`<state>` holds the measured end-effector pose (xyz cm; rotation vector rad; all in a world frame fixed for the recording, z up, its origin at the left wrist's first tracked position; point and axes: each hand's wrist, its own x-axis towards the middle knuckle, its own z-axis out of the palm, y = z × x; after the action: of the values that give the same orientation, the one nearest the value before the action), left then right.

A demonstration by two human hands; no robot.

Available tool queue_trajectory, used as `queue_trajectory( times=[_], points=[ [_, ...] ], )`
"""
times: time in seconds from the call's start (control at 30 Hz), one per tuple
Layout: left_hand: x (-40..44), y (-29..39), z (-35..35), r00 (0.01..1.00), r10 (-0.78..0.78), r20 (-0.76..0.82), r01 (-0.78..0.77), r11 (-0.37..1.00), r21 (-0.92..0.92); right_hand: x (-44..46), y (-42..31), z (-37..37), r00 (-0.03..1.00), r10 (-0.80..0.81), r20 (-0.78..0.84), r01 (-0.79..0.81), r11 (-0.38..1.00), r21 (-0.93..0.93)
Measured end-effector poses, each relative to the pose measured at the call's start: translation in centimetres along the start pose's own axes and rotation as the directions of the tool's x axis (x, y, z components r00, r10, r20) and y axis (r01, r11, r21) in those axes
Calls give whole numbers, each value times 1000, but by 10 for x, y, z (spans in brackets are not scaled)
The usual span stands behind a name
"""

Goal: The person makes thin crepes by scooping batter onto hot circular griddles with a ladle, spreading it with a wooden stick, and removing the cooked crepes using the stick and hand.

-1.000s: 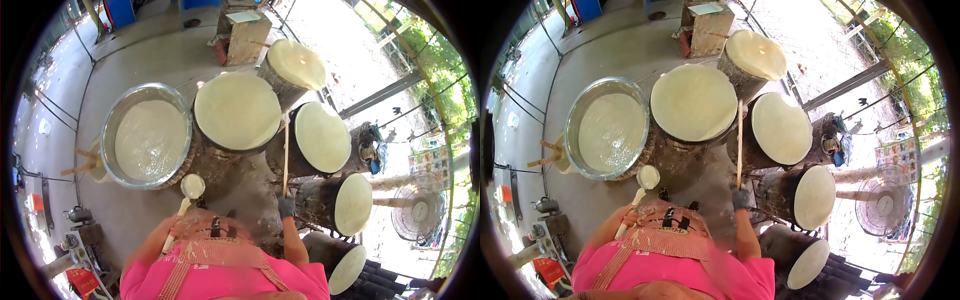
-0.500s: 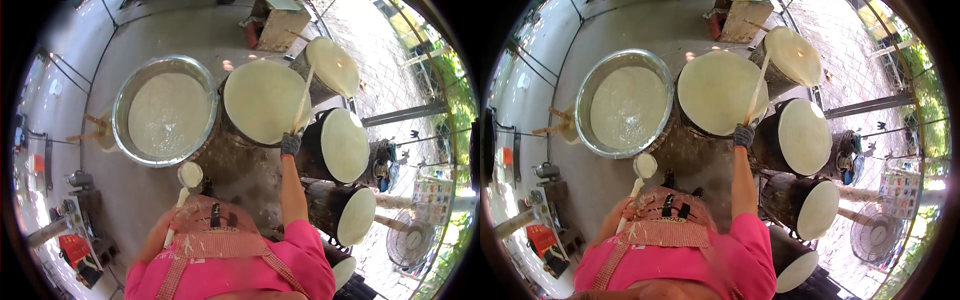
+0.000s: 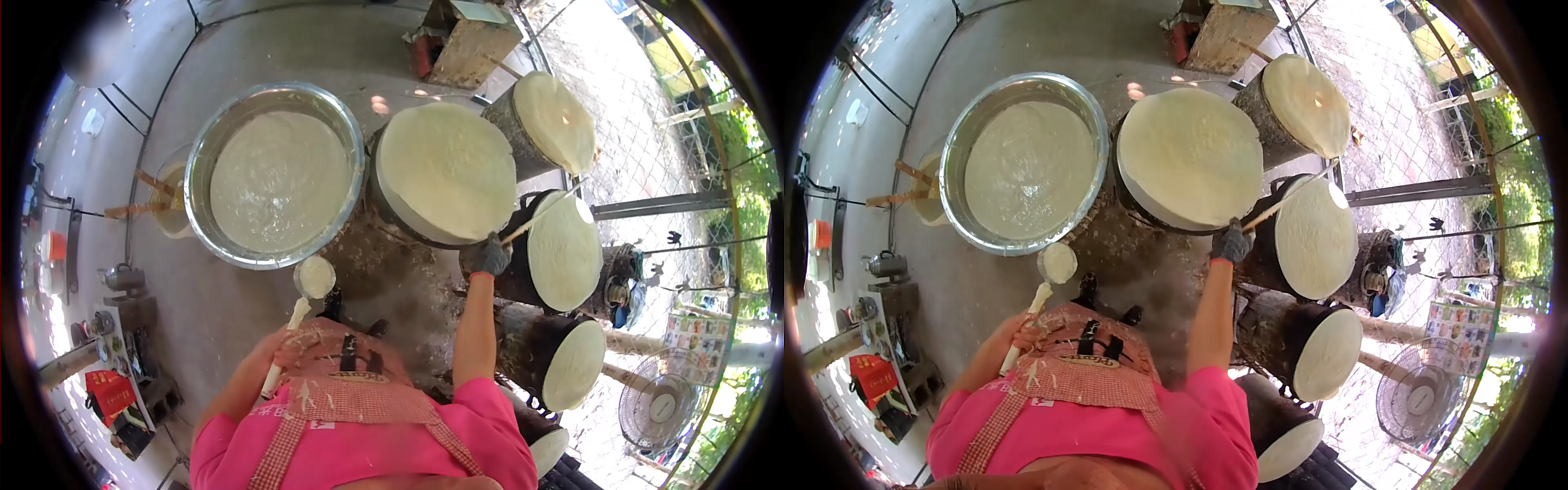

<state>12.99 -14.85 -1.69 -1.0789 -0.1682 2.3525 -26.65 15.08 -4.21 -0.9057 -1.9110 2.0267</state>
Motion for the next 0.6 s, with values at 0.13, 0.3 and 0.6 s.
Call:
queue_trajectory(
  times=[0.13,0.3,0.6],
  points=[
    [-6,7,6,998,19,-58,-16,999,51,-9,36,-38,779,-538,323,585,436,-684],
    [-9,18,4,1000,-15,-8,16,995,98,-83,-1,9,468,-141,873,880,-16,-475],
    [-22,35,12,1000,2,-16,1,988,156,-44,-16,69,144,176,974,943,-323,-81]
  ],
)
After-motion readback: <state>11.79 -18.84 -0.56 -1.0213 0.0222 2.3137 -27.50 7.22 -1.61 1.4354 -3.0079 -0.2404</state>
